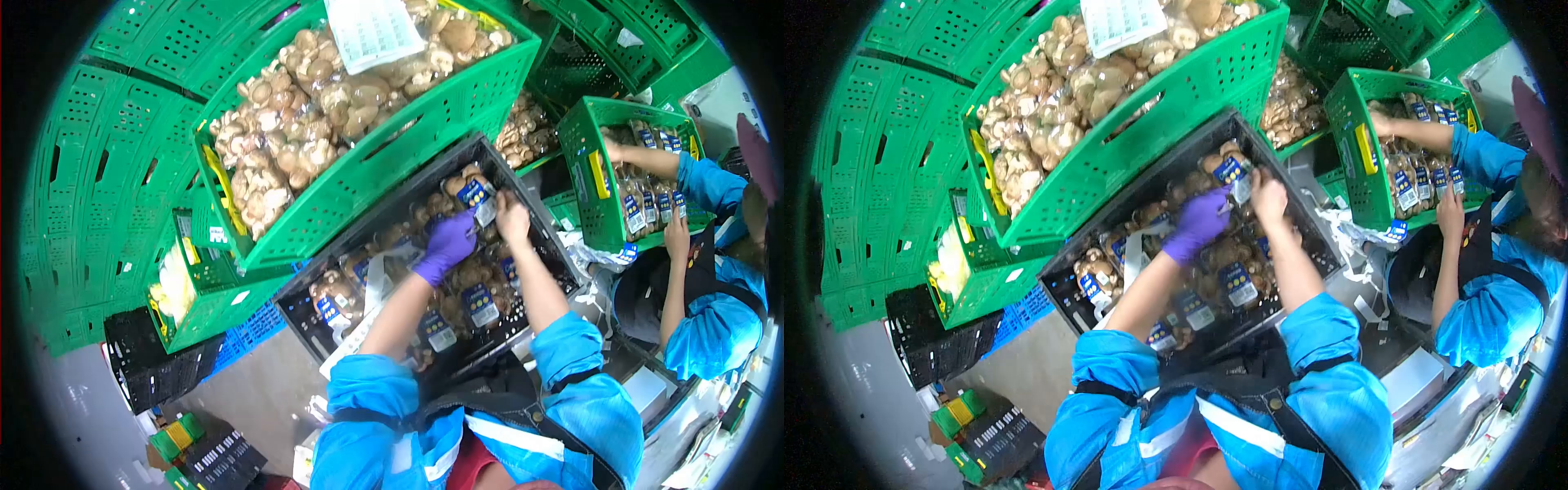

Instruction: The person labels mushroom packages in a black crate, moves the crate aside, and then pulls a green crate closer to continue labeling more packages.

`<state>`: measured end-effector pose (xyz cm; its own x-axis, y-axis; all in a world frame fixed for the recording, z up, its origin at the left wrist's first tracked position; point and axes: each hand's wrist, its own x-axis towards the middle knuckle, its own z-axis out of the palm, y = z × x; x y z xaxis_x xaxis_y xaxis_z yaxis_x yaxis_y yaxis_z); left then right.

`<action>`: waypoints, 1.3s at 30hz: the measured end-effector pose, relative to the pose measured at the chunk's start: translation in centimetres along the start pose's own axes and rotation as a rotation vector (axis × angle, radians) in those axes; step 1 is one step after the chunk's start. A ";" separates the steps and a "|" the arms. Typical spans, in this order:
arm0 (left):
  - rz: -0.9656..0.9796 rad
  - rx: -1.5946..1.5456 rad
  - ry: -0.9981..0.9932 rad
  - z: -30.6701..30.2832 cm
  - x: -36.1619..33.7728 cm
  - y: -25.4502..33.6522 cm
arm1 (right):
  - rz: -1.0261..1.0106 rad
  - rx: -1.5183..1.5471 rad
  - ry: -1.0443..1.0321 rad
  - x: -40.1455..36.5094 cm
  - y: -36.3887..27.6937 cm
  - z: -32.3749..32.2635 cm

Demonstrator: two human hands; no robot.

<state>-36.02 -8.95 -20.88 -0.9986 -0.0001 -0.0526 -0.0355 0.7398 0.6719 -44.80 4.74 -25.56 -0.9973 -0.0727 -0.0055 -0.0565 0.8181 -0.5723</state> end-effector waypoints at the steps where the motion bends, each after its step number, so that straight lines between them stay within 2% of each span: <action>1: -0.028 -0.145 0.078 -0.4 -1.5 -0.2 | -0.077 0.117 0.053 -0.6 0.1 -1.1; 2: -0.284 -0.360 -0.027 -1.3 -3.2 -0.2 | 0.011 0.375 -0.133 -1.6 -0.7 -3.1; 3: -0.465 -1.044 -0.095 -2.0 -5.5 0.3 | 0.106 0.628 -0.319 -2.5 -1.7 -5.4; 4: -0.436 -0.982 -0.107 -2.9 -7.5 0.9 | 0.221 0.683 -0.686 -4.1 -2.4 -7.7; 5: -0.400 -0.917 -0.119 -3.7 -9.3 1.6 | 0.170 0.805 -0.876 -6.6 -3.3 -9.2; 6: -0.399 -1.064 -0.169 -4.1 -11.2 2.7 | 0.105 0.789 -1.054 -9.1 -3.0 -9.4; 7: -0.395 -1.211 -0.218 -4.2 -13.2 3.5 | -0.112 0.764 -1.100 -11.6 -2.7 -9.5; 8: -0.391 -1.129 -0.261 -4.2 -15.4 3.7 | -0.133 0.600 -1.155 -13.5 -4.3 -11.5; 9: -0.501 -1.005 -0.244 -4.0 -17.1 4.2 | -0.094 0.604 -1.203 -15.2 -4.0 -11.6; 11: -0.720 -0.948 -0.293 -5.4 -19.2 6.6 | -0.115 0.643 -1.176 -17.5 -3.8 -11.8; 12: -0.730 -0.953 -0.284 -5.5 -20.2 7.5 | -0.117 0.641 -1.190 -18.2 -3.6 -11.8; 14: -0.765 -1.093 -0.096 -5.0 -21.7 8.9 | -0.112 0.602 -1.238 -19.1 -3.2 -11.8; 17: -0.765 -1.032 -0.155 -3.0 -24.2 8.3 | -0.176 0.491 -1.324 -19.0 -4.0 -12.9; 18: -0.700 -0.846 -0.180 -3.5 -24.5 8.6 | -0.202 0.472 -1.330 -18.8 -4.0 -12.9; 19: -0.707 -0.848 -0.170 -3.7 -25.2 8.5 | -0.046 0.491 -1.425 -18.4 -3.7 -12.7; 21: -0.602 -0.606 -0.327 -4.6 -27.2 8.2 | 0.178 0.674 -1.364 -17.6 -3.0 -11.0; 23: -0.645 -0.609 -0.271 -4.9 -30.7 6.9 | 0.425 0.730 -1.258 -16.5 -2.0 -8.8; 24: -0.777 -0.834 -0.222 -6.0 -33.2 6.0 | 0.463 0.723 -1.211 -16.3 -1.5 -7.6; 25: -0.789 -0.851 -0.087 -8.4 -35.3 5.6 | 0.492 0.607 -1.142 -16.5 -2.2 -6.9; 26: -1.092 -0.762 -0.170 -13.0 -36.6 5.8 | 0.565 0.598 -1.150 -16.8 -1.9 -5.8; 27: -1.043 -0.699 0.089 -15.3 -40.5 4.9 | 0.638 0.587 -1.159 -17.3 -1.3 -4.3; 28: -1.099 -0.282 0.395 -15.6 -48.0 1.7 | 0.688 0.596 -1.149 -18.0 -0.8 -2.8; 29: -1.177 -0.201 0.494 -20.5 -49.5 3.8 | 0.689 0.595 -1.152 -18.5 -0.3 -1.6; 30: -1.007 0.734 0.112 -23.4 -55.4 2.0 | 0.754 0.588 -1.098 -18.9 0.2 -0.5; 31: -1.004 0.973 0.208 -25.9 -57.1 4.0 | 0.818 0.581 -1.042 -19.1 0.3 0.1; 33: -1.052 0.821 0.453 -27.8 -58.3 5.6 | 0.787 0.538 -1.010 -19.4 0.7 1.2; 34: -1.271 -0.012 0.883 -27.5 -57.4 5.3 | 0.753 0.489 -0.988 -19.6 0.7 1.5; 35: -1.039 0.414 0.613 -25.4 -56.3 5.9 | 0.717 0.437 -0.967 -19.8 0.7 1.8; 36: -1.007 0.082 0.495 -24.6 -52.5 7.4 | 0.598 0.340 -0.903 -20.3 0.8 2.2; 37: -1.096 -0.334 0.397 -22.4 -52.9 6.1 | 0.597 0.337 -0.904 -20.5 0.6 2.1; 38: -0.936 -0.355 0.248 -21.1 -49.8 7.0 | 0.360 0.109 -0.902 -20.5 0.3 1.9; 39: -0.895 -0.366 0.150 -19.7 -47.3 7.4 | 0.123 -0.116 -0.882 -20.5 0.1 1.7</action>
<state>10.22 -16.68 1.12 -0.5908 -0.5640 -0.5769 -0.7669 0.1706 0.6186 -24.28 5.37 -26.95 -0.6012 -0.3535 -0.7167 -0.0039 0.8981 -0.4398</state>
